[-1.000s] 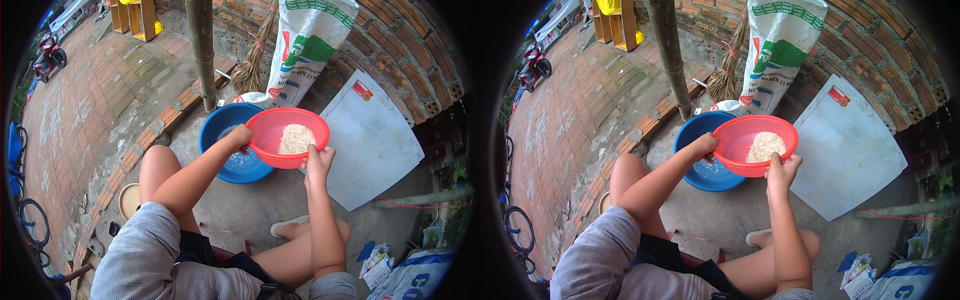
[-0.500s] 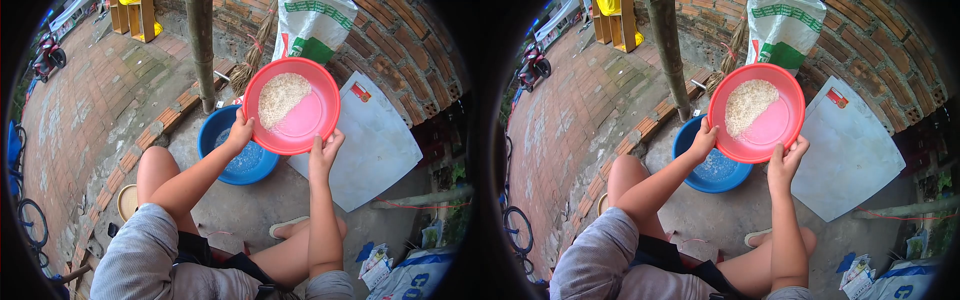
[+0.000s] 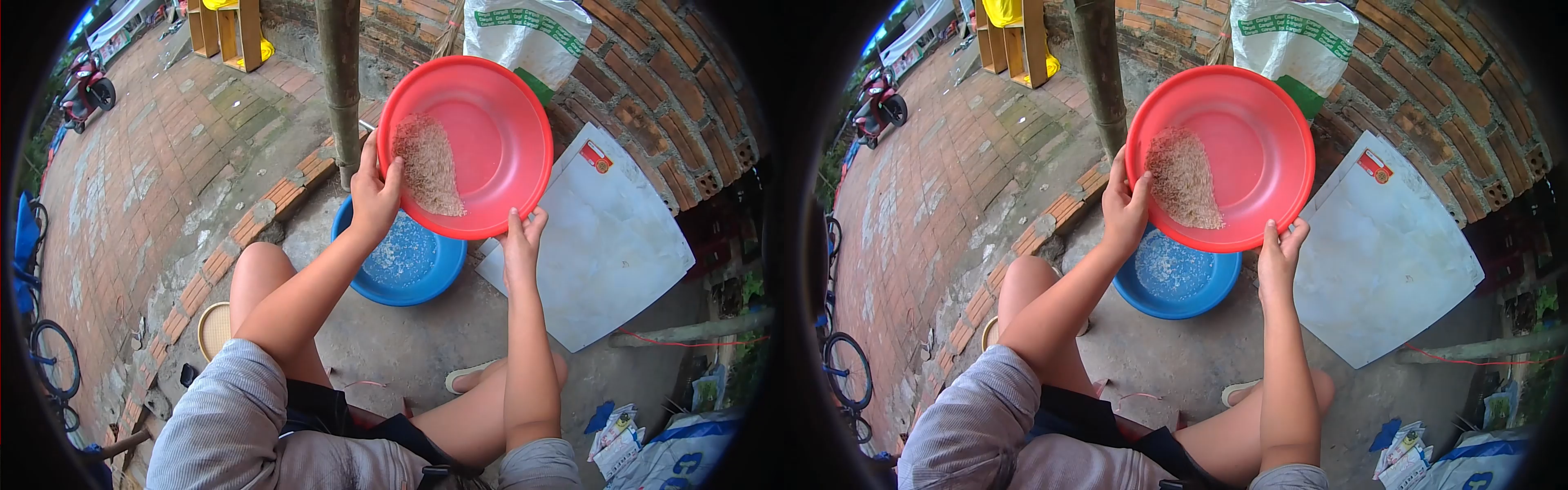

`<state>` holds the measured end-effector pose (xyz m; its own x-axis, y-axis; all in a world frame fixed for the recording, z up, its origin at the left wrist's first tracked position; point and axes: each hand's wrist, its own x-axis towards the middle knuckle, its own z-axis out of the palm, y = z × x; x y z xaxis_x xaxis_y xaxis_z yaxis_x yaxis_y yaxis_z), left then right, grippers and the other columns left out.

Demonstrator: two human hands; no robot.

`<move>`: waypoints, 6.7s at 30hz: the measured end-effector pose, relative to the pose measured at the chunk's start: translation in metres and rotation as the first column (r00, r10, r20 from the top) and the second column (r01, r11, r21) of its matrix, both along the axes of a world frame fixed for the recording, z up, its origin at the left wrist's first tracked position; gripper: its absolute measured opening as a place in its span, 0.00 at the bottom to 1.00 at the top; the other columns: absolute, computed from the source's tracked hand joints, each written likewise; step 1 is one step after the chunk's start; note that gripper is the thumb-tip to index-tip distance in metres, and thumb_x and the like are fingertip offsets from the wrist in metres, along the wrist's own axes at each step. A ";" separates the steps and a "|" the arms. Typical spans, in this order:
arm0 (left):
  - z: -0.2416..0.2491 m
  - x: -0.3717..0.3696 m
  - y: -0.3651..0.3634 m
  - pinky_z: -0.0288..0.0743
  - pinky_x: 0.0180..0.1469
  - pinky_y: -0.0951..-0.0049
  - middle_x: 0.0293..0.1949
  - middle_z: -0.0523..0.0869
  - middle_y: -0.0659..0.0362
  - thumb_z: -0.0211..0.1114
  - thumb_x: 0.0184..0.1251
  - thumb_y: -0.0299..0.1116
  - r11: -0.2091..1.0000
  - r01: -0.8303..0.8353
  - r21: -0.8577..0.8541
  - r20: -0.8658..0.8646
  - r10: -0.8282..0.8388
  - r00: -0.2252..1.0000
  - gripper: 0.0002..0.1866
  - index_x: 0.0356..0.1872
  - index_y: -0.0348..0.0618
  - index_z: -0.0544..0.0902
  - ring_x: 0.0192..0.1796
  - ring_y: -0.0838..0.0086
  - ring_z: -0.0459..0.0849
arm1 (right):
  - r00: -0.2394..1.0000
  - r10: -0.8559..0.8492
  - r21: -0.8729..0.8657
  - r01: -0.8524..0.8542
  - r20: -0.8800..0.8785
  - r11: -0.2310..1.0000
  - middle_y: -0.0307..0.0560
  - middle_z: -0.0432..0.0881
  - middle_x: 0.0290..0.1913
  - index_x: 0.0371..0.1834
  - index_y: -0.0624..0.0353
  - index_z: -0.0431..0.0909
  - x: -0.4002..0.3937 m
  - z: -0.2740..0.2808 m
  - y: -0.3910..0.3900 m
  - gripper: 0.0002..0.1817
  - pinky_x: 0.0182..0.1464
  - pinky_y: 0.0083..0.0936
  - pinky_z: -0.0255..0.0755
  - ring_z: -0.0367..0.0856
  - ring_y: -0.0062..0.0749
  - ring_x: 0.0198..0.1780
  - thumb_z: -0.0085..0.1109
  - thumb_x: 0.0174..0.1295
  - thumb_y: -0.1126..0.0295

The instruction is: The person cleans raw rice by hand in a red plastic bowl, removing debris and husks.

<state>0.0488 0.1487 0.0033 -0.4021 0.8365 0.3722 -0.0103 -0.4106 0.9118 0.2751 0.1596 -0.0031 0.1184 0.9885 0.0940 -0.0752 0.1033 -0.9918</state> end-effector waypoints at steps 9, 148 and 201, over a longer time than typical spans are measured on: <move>0.029 -0.011 -0.015 0.78 0.36 0.73 0.27 0.86 0.51 0.62 0.55 0.29 0.955 -0.219 0.200 -0.354 0.279 0.893 0.29 0.62 0.38 0.72 0.28 0.72 0.86 | 0.952 0.206 -0.420 -0.287 -0.228 0.861 0.51 0.76 0.45 0.53 0.52 0.54 -0.030 -0.026 -0.003 0.12 0.34 0.33 0.74 0.77 0.32 0.31 0.43 0.73 0.66; 0.009 -0.024 -0.018 0.68 0.59 0.68 0.52 0.76 0.57 0.53 0.56 0.31 0.830 0.522 -0.198 0.619 -0.307 0.723 0.27 0.62 0.44 0.68 0.54 0.69 0.75 | 0.956 -0.178 0.021 0.188 -0.232 0.982 0.35 0.73 0.30 0.29 0.56 0.66 0.007 0.017 0.007 0.16 0.36 0.19 0.68 0.69 0.15 0.31 0.43 0.75 0.59; 0.009 0.002 -0.010 0.67 0.62 0.62 0.57 0.73 0.55 0.52 0.54 0.28 0.824 0.555 -0.115 0.622 -0.376 0.687 0.33 0.67 0.50 0.63 0.58 0.64 0.72 | 0.946 -0.320 -0.038 0.318 -0.055 0.947 0.37 0.73 0.28 0.30 0.57 0.64 0.030 -0.004 -0.006 0.12 0.32 0.18 0.65 0.68 0.15 0.29 0.45 0.73 0.65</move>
